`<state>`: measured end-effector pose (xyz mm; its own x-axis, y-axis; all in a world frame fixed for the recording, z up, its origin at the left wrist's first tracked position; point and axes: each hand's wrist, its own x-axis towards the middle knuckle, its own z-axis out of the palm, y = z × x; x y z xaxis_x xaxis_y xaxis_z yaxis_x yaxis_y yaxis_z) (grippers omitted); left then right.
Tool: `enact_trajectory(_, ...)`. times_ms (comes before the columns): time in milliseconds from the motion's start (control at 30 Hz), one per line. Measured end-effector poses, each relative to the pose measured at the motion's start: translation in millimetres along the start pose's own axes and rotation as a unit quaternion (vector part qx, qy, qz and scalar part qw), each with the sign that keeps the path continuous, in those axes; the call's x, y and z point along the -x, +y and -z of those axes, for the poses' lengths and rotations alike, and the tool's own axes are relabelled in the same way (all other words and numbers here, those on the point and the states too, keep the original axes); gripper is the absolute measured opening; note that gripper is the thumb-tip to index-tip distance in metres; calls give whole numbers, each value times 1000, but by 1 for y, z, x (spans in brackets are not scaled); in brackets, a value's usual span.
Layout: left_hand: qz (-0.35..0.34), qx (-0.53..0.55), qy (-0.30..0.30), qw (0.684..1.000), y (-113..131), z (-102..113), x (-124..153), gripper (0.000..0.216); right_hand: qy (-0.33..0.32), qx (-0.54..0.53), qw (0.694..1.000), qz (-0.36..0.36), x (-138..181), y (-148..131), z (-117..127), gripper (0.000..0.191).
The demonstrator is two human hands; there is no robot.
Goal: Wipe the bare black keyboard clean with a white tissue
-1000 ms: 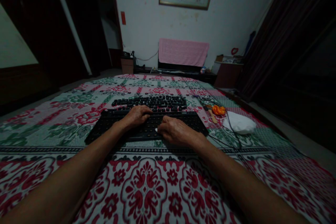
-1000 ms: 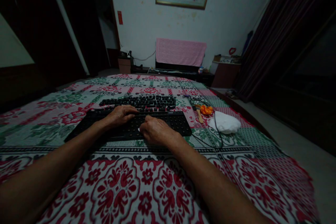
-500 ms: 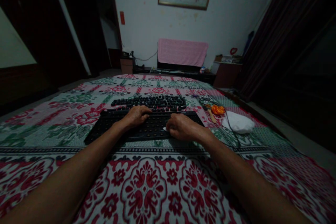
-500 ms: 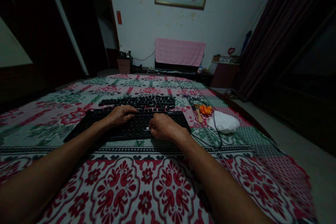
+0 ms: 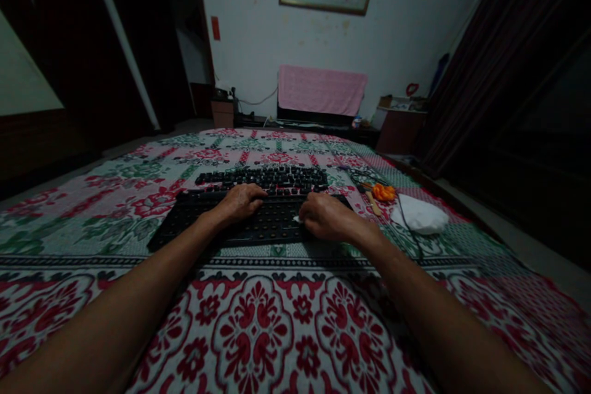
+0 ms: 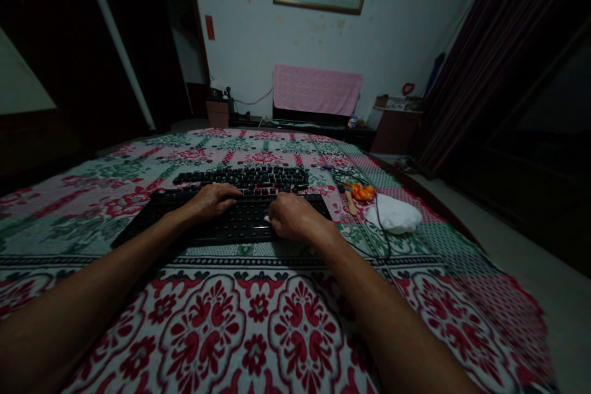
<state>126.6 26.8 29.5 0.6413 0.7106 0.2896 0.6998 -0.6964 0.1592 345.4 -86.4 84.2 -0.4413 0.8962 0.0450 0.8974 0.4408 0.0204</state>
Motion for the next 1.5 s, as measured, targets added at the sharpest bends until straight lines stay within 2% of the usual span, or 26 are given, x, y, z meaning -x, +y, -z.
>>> enact_trajectory(167, -4, 6, -3, 1000, -1, -1, -1, 33, 44, -21, 999, -22, 3, 8, 6, 28)
enact_trajectory(367, -4, 5, 2, 1000, -1, -2, -1, 33, -21, 11, 1000, -1, -4, -2, -7, 27)
enact_trajectory(533, -2, -7, -8, 1000, -2, -1, -1, 34, -61, 16, 998, 4, -4, -10, -5, 25)
enact_trajectory(700, -10, -3, 1, 1000, -3, -2, -1, 33, -79, -65, 995, 13, 0, -7, -1, 23)
enact_trajectory(800, -11, -7, 0, 1000, -2, -2, -1, 33, -53, -107, 993, -2, 2, 0, 1, 24)
enact_trajectory(900, -11, -10, -3, 1000, -1, -1, -1, 33, -10, -82, 997, 5, 1, 5, -1, 25)
enact_trajectory(967, -10, -6, -4, 1000, 0, 0, -1, 33, -3, -67, 997, 23, -1, 5, -4, 26)
enact_trajectory(1100, -9, 0, 0, 1000, -1, -1, -1, 33, -38, -58, 997, 26, -4, 2, -10, 26)
enact_trajectory(1233, -8, -13, -1, 1000, -2, -2, -1, 33, -79, -107, 991, 28, -1, 0, -9, 23)
enact_trajectory(1367, -11, -11, -3, 1000, -2, -2, -1, 34, -74, -147, 986, 8, 2, 0, -4, 24)
enact_trajectory(1500, -8, 1, 8, 1000, -2, -3, -1, 33, -69, -115, 990, 29, 2, 0, -4, 24)
